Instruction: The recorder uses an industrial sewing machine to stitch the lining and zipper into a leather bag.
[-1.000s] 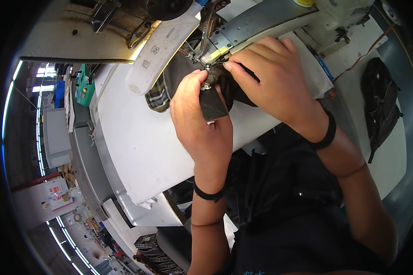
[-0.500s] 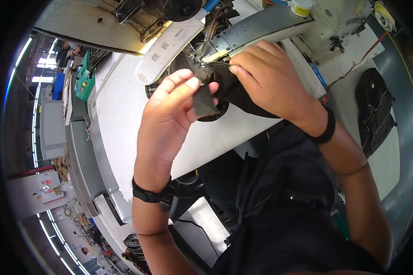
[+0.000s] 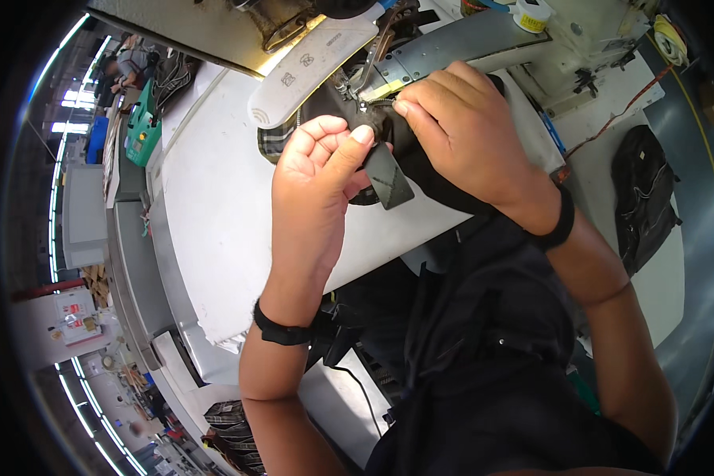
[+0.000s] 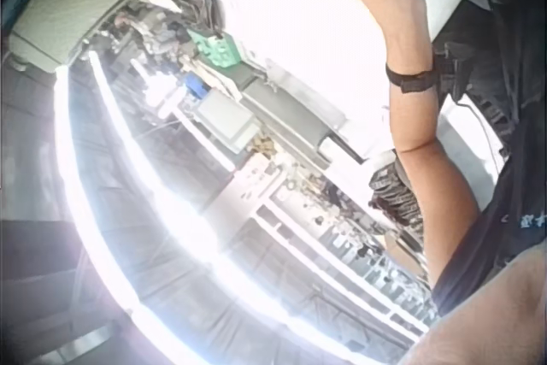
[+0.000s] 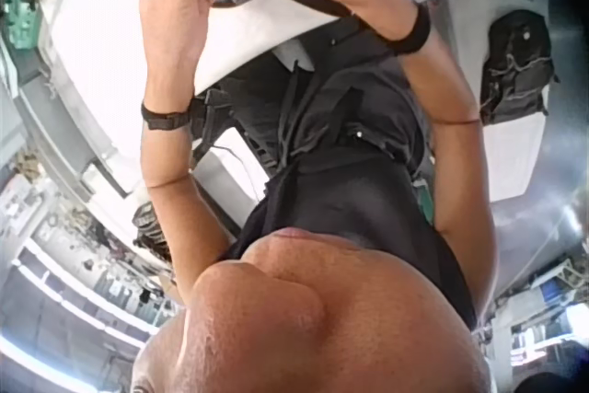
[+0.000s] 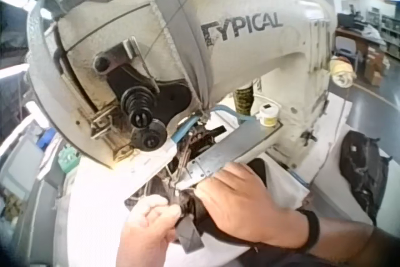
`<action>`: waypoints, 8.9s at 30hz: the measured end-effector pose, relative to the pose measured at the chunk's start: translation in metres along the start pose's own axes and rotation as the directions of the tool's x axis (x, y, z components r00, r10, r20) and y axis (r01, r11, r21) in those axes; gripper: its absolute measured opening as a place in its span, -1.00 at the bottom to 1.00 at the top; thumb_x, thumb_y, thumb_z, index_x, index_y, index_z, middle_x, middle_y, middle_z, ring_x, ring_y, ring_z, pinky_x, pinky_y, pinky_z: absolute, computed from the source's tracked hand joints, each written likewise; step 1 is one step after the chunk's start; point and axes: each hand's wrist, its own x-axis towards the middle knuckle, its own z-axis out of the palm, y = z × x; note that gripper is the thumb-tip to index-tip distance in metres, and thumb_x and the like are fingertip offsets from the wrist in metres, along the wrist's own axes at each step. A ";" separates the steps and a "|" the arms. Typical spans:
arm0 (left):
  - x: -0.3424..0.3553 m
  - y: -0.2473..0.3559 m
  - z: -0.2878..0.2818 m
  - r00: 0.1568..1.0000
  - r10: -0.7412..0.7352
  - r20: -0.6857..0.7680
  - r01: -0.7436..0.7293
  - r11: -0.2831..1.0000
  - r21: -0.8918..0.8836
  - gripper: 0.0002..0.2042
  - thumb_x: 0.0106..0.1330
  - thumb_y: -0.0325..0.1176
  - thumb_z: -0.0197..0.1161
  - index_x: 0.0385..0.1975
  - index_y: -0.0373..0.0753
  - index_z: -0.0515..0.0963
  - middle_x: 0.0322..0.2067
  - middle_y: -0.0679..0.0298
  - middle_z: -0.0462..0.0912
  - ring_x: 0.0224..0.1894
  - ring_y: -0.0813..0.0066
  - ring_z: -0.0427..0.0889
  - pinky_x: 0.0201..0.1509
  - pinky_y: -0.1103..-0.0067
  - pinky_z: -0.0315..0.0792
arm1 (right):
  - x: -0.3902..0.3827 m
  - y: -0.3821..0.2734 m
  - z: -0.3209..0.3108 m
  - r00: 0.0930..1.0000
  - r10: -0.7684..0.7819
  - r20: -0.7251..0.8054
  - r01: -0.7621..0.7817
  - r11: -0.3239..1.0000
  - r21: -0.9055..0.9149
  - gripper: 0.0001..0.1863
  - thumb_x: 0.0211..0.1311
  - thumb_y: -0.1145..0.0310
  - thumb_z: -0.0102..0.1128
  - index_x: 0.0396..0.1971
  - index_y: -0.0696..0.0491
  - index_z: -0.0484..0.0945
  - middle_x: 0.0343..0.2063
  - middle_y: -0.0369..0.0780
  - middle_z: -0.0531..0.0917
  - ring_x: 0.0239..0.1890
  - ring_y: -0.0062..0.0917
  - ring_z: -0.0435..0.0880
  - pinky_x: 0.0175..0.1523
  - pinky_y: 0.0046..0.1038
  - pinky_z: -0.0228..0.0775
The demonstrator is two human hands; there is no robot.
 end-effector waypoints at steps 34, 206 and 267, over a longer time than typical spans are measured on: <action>0.007 -0.042 0.002 0.439 0.841 0.315 -0.635 0.042 0.771 -0.72 0.19 -0.61 0.48 -0.09 -0.30 0.70 -0.10 0.14 0.75 -0.06 0.27 0.76 0.07 0.47 0.62 | 0.055 0.009 -0.019 0.956 0.057 0.289 -0.206 0.832 0.515 -0.84 0.35 0.45 0.15 -0.33 0.26 0.59 -0.49 -0.04 0.67 -0.48 -0.35 0.61 -0.31 -0.37 0.44; 0.030 -0.024 0.019 0.979 0.138 -0.153 -0.165 0.968 -0.188 -0.48 0.31 -0.41 0.42 0.15 -0.46 0.31 -0.27 0.20 0.65 -0.34 0.53 0.68 -0.32 0.58 0.66 | 0.078 0.042 -0.009 0.821 0.217 0.528 -0.404 0.875 0.267 -0.76 0.27 0.38 0.33 -0.49 0.24 0.58 -0.60 -0.25 0.57 -0.48 -0.64 0.49 -0.30 -0.46 0.36; 0.008 -0.026 -0.002 0.933 0.336 -0.125 -0.280 0.900 0.333 -0.65 0.49 -0.35 0.27 0.17 -0.38 0.48 -0.38 0.30 0.62 -0.50 0.74 0.52 -0.52 0.75 0.35 | -0.004 -0.015 0.011 0.962 0.229 -0.151 -0.203 0.964 0.172 -0.87 0.22 0.37 0.37 -0.45 -0.01 0.57 -0.52 -0.38 0.64 -0.36 -0.44 0.58 -0.09 -0.34 0.28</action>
